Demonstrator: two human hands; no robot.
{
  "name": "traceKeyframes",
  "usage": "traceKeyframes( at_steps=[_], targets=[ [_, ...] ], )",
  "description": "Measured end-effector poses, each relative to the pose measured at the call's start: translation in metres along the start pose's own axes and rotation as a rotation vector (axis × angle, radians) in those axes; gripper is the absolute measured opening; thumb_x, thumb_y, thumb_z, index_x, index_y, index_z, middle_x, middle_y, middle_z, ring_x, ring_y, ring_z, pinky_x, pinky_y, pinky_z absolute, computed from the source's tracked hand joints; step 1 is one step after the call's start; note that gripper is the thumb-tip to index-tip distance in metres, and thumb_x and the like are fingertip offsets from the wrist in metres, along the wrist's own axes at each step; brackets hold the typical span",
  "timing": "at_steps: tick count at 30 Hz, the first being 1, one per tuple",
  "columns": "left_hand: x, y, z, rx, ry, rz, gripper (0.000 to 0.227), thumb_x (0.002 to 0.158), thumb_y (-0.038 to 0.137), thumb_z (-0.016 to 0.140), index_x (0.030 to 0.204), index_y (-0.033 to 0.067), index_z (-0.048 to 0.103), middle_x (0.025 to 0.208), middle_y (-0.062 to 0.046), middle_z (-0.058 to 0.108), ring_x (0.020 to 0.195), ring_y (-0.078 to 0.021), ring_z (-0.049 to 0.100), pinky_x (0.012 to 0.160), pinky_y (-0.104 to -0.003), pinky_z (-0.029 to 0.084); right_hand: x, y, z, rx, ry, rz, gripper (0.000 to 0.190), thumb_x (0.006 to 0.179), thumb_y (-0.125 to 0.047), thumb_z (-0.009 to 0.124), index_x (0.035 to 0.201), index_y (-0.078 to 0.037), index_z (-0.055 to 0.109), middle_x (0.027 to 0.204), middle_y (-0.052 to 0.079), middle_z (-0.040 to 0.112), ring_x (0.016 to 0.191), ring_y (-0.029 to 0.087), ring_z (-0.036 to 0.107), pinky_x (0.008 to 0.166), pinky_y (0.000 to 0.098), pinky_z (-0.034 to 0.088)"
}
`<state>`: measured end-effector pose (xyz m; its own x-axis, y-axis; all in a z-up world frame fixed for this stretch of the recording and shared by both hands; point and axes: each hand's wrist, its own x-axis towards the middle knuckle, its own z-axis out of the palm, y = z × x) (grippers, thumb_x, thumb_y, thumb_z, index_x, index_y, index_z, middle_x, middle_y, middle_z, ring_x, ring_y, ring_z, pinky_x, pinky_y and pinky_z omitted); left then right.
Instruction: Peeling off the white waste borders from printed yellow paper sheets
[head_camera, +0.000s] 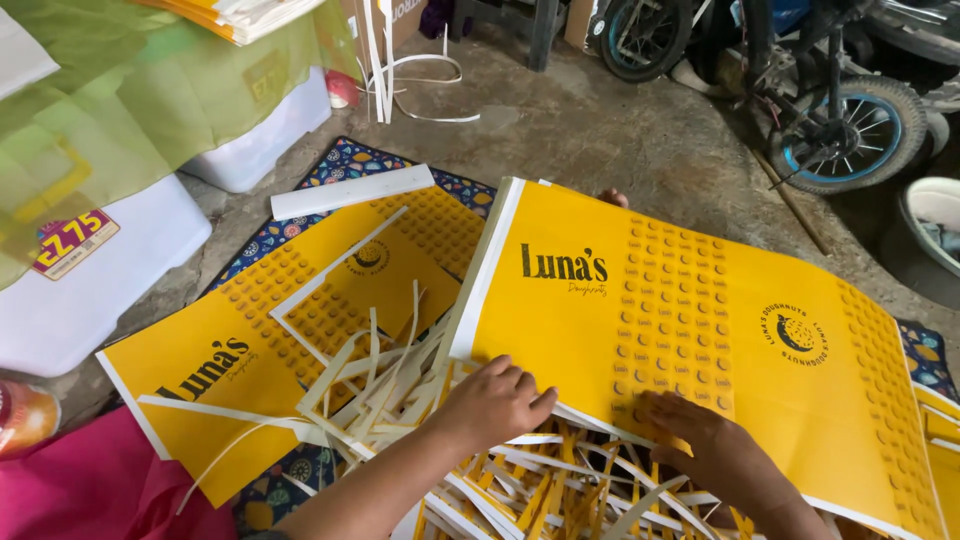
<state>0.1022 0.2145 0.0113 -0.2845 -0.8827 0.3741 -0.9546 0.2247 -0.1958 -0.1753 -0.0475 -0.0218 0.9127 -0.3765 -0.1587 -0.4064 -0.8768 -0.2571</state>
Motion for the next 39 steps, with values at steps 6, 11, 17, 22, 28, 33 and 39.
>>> traceKeyframes(
  at_steps=[6,11,17,22,28,33,39],
  targets=[
    [0.007,-0.005,0.000,0.061,0.156,0.058,0.047,0.082,-0.001,0.080,0.126,0.0071,0.065,0.084,-0.010,0.071,0.072,-0.0252,0.067,0.090,-0.044,0.060,-0.004,-0.010,-0.008,0.025,0.081,-0.039,0.056,0.082,-0.041,0.078,0.137,-0.040,0.067,0.147,-0.018,0.062,0.141,0.008,0.053,0.110,0.0338,0.049],
    [0.011,-0.010,0.001,-0.055,0.124,-0.035,0.039,0.082,0.000,0.079,0.118,0.0100,0.070,0.076,-0.004,0.068,0.067,-0.0210,0.063,0.075,-0.037,0.058,-0.005,-0.019,-0.017,0.064,0.062,0.014,0.056,0.080,-0.037,0.081,0.135,-0.041,0.069,0.147,-0.020,0.062,0.141,0.004,0.053,0.112,0.0312,0.047],
    [0.024,-0.016,-0.002,-0.215,-0.057,-0.232,0.043,0.075,-0.013,0.067,0.109,0.0137,0.070,0.063,-0.003,0.062,0.060,-0.0237,0.064,0.060,-0.041,0.055,-0.005,-0.023,-0.024,0.061,-0.032,0.084,0.069,0.079,-0.048,0.081,0.144,-0.044,0.058,0.153,-0.020,0.055,0.145,0.006,0.048,0.115,0.0337,0.043],
    [0.049,-0.012,-0.024,0.060,0.228,-0.171,0.039,0.075,0.004,0.078,0.110,0.0173,0.069,0.071,0.003,0.066,0.062,-0.0194,0.063,0.055,-0.034,0.049,-0.015,-0.030,-0.028,0.130,0.173,0.002,0.047,0.087,-0.030,0.073,0.134,-0.033,0.070,0.142,-0.015,0.067,0.134,0.006,0.060,0.110,0.0317,0.048],
    [0.067,0.002,-0.088,0.137,0.520,-0.141,0.034,0.084,0.006,0.080,0.115,0.0172,0.070,0.085,0.005,0.069,0.073,-0.0187,0.064,0.063,-0.035,0.047,-0.043,-0.045,-0.093,-0.258,0.724,-0.228,0.039,0.081,-0.002,0.080,0.118,-0.012,0.075,0.123,0.002,0.078,0.081,0.014,0.076,0.081,0.0367,0.063],
    [0.058,0.052,-0.166,0.147,0.676,-0.111,0.009,0.100,0.013,0.073,0.108,0.0129,0.070,0.094,0.000,0.071,0.080,-0.0170,0.067,0.072,-0.033,0.050,-0.075,-0.061,-0.112,-0.464,1.022,-0.214,0.023,0.100,-0.001,0.065,0.115,-0.014,0.077,0.121,0.005,0.079,0.115,0.020,0.075,0.117,0.0440,0.047],
    [0.019,0.097,-0.109,0.035,0.449,-0.184,0.038,0.088,0.016,0.083,0.124,0.0120,0.072,0.100,-0.007,0.075,0.085,-0.0220,0.071,0.067,-0.037,0.060,-0.078,-0.046,-0.076,-0.403,1.012,-0.253,0.024,0.095,0.001,0.070,0.113,-0.014,0.076,0.119,0.004,0.077,0.116,0.021,0.071,0.117,0.0475,0.046]
  ],
)
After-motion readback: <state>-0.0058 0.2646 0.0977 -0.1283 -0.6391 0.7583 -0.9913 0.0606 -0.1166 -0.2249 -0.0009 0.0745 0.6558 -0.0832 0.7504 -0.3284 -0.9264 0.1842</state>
